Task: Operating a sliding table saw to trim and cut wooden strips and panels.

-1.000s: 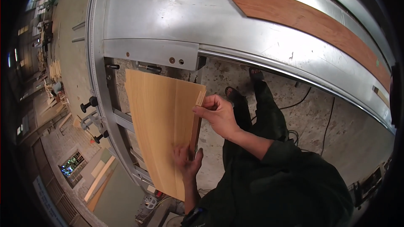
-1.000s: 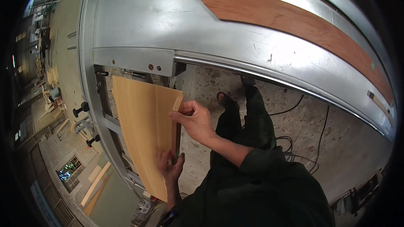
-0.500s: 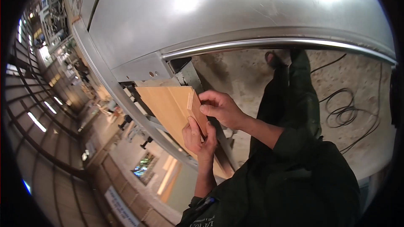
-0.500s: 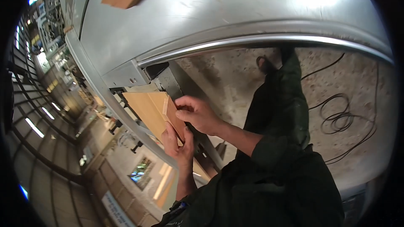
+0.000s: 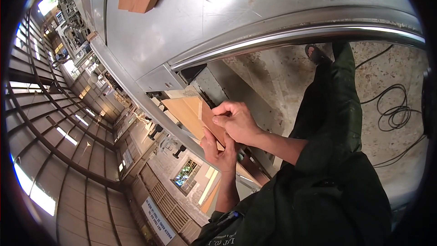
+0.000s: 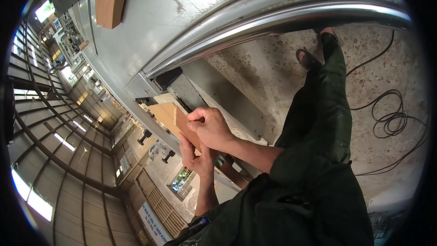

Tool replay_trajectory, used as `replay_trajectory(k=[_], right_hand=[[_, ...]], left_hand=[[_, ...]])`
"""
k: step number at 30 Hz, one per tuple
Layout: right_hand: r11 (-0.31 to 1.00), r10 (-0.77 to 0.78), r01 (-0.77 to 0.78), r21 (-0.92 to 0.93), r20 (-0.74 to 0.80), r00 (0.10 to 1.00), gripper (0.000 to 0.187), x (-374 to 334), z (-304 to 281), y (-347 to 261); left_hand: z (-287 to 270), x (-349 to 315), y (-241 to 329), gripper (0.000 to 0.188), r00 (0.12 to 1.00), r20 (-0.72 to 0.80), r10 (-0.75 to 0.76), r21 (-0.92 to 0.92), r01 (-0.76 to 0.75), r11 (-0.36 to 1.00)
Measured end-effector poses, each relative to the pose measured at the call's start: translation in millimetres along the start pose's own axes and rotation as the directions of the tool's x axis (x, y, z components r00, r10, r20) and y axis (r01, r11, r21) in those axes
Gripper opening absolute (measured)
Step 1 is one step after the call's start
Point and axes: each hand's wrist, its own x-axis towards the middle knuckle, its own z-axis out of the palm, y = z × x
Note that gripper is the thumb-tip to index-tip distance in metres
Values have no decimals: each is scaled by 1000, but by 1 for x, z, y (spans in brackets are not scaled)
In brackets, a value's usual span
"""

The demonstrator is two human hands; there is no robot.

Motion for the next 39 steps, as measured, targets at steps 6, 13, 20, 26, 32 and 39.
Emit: replay_trajectory(k=[6,13,20,26,32,39], right_hand=[[995,71,-70,-74,12,997,15,3,0,-13],[978,145,-140,-156,22,989,13,-2,8,-32],[860,-6,64,-506,116,993,13,-39,-24,-59],[575,241,242,-781,445,863,58,-147,-50,-123],[47,-107,739,-672,733,672,102,-273,-28,-220],[-643,-257,609,-464,880,400,67,-318,-104,-416]], left_hand=[[0,6,4,74,998,-62,-2,-25,1,1000],[1,8,5,76,982,-179,61,-17,-65,998],[-19,-16,18,67,973,-186,-140,-157,111,981],[-163,-12,80,72,835,-424,-350,-364,196,911],[-285,29,132,88,325,-609,-724,-788,-145,598],[-213,91,237,79,477,-183,-860,-921,-390,-21]])
